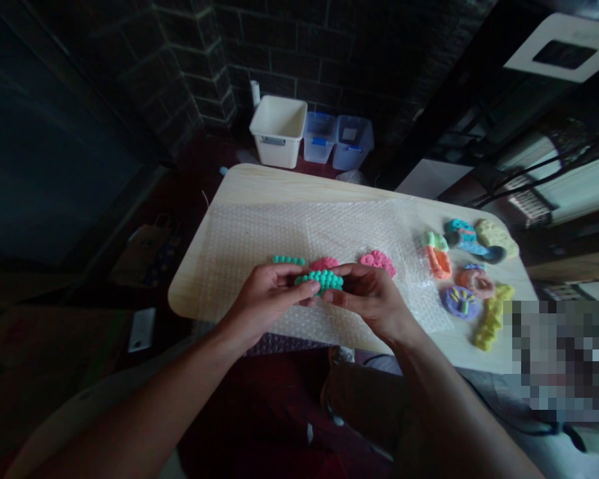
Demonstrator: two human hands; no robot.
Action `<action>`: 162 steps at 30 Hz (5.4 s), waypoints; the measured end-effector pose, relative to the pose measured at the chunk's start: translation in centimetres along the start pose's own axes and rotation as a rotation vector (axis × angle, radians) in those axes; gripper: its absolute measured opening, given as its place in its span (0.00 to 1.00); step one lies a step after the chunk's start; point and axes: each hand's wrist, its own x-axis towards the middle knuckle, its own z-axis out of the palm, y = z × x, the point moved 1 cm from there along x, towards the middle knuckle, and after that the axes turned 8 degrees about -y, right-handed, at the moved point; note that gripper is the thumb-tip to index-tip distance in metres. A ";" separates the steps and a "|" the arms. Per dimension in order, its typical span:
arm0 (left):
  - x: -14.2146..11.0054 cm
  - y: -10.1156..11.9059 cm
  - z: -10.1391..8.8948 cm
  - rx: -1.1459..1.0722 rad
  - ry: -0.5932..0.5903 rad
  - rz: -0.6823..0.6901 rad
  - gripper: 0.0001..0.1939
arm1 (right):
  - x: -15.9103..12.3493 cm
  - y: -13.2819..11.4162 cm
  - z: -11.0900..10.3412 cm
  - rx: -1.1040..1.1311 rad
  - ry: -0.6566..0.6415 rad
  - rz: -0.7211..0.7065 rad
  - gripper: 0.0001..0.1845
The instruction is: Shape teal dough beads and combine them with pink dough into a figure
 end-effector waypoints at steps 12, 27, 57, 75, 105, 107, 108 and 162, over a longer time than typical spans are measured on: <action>-1.2 0.5 -0.7 0.011 0.006 -0.005 0.25 | 0.8 1.0 1.1 0.015 0.006 0.022 0.18; -0.3 0.4 -0.7 0.029 0.019 -0.001 0.21 | 1.2 1.2 1.1 0.021 0.073 0.018 0.15; 0.0 -0.5 -0.7 0.193 0.022 0.090 0.15 | 0.9 1.6 0.7 -0.013 0.106 -0.006 0.17; 0.1 -0.4 -0.2 0.189 0.004 0.081 0.15 | 0.9 1.3 0.4 0.000 0.109 0.015 0.18; 0.3 -0.1 -0.4 0.012 -0.006 0.033 0.19 | 0.9 0.7 0.5 0.094 0.085 0.000 0.19; 0.2 0.1 -0.3 0.029 -0.009 0.027 0.19 | 0.8 0.7 0.5 0.101 0.085 0.004 0.20; 0.2 0.1 -0.3 0.036 -0.012 0.025 0.19 | 0.8 0.7 0.5 0.102 0.084 0.007 0.20; -0.1 0.2 0.3 0.215 0.008 0.262 0.17 | 0.5 0.3 1.1 -0.130 0.218 -0.172 0.17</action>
